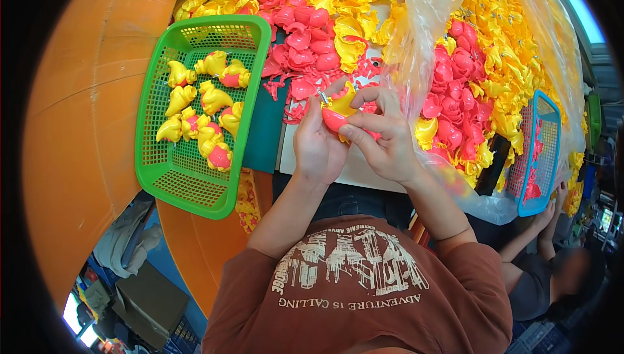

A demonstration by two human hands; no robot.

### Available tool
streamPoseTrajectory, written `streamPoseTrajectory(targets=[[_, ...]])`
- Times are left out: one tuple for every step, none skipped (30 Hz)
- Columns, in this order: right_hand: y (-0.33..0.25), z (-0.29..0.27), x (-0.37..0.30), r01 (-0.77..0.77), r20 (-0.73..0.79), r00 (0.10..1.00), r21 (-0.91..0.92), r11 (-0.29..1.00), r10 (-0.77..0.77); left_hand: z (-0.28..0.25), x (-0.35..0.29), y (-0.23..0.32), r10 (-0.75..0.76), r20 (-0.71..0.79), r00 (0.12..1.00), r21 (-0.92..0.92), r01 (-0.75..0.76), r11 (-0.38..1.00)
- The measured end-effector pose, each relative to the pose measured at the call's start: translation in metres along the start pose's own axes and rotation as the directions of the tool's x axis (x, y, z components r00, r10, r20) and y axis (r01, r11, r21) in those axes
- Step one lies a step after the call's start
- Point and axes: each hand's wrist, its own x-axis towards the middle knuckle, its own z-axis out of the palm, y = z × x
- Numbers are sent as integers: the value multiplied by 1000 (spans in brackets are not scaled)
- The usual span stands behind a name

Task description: Assembling small plastic toy ducks from multiple colored components on a factory workbench.

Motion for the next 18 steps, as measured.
streamPoseTrajectory(targets=[[0, -1, 0, 0, -3, 1000, -2, 1000, 0, 2, 0, 0, -3, 3, 1000, 1, 3, 1000], [-1, 0, 0, -20, -19, 1000, -4, 1000, 20, 5, 0, -1, 13, -4, 1000, 16, -13, 1000], [-1, 0, 0, -40, -34, 999, -5, 999, 40, 7, 0, -2, 29, -11, 1000, 31, -29, 999], [-2, 1, -1, -41, -41, 998, -9, 999, 41, 7, 0, -4, 24, -6, 1000, 33, -24, 999], [-2, 3, -2, -66, -68, 996, -34, 997, 63, 5, 1, -7, 59, -24, 998, 66, -57, 996], [-2, 5, -2, -91, -95, 992, -59, 994, 85, 5, 1, -9, 94, -41, 995, 100, -89, 991], [-2, 7, -1, -95, -103, 991, -62, 993, 89, 5, 0, -11, 85, -37, 996, 101, -81, 992], [-3, 9, 1, -86, -124, 989, -87, 993, 75, 5, 0, -12, 95, -53, 994, 103, -89, 991], [-3, 11, 2, -77, -144, 988, -111, 991, 60, 5, 0, -12, 105, -68, 992, 106, -97, 990], [-4, 15, 4, -75, -145, 988, -108, 991, 59, -1, 0, -12, 107, -69, 992, 109, -99, 989], [-3, 17, 8, -31, -102, 995, -137, 990, 17, -11, 4, -15, 97, -152, 984, 78, -86, 993], [-1, 18, 12, 14, -58, 998, -163, 987, -24, -17, 7, -15, 85, -233, 969, 46, -76, 996], [4, 16, 17, 12, -65, 998, -170, 985, -23, -17, 10, -13, 78, -226, 971, 45, -70, 997], [12, 13, 24, 17, -68, 997, -60, 998, -21, -17, 13, -9, 109, -264, 958, 80, -91, 993], [21, 9, 33, 23, -71, 997, 50, 998, -20, -19, 16, -4, 142, -300, 943, 115, -112, 987], [35, 2, 47, 55, -128, 990, -82, 995, -66, -30, 16, 5, 119, -158, 980, 160, -94, 983], [45, 1, 58, 58, -125, 990, -80, 995, -67, -34, 16, 9, 123, -160, 979, 159, -97, 982], [55, -1, 67, -10, -26, 1000, -322, 947, 1, -36, 17, 11, 108, -170, 980, 151, -82, 985]])
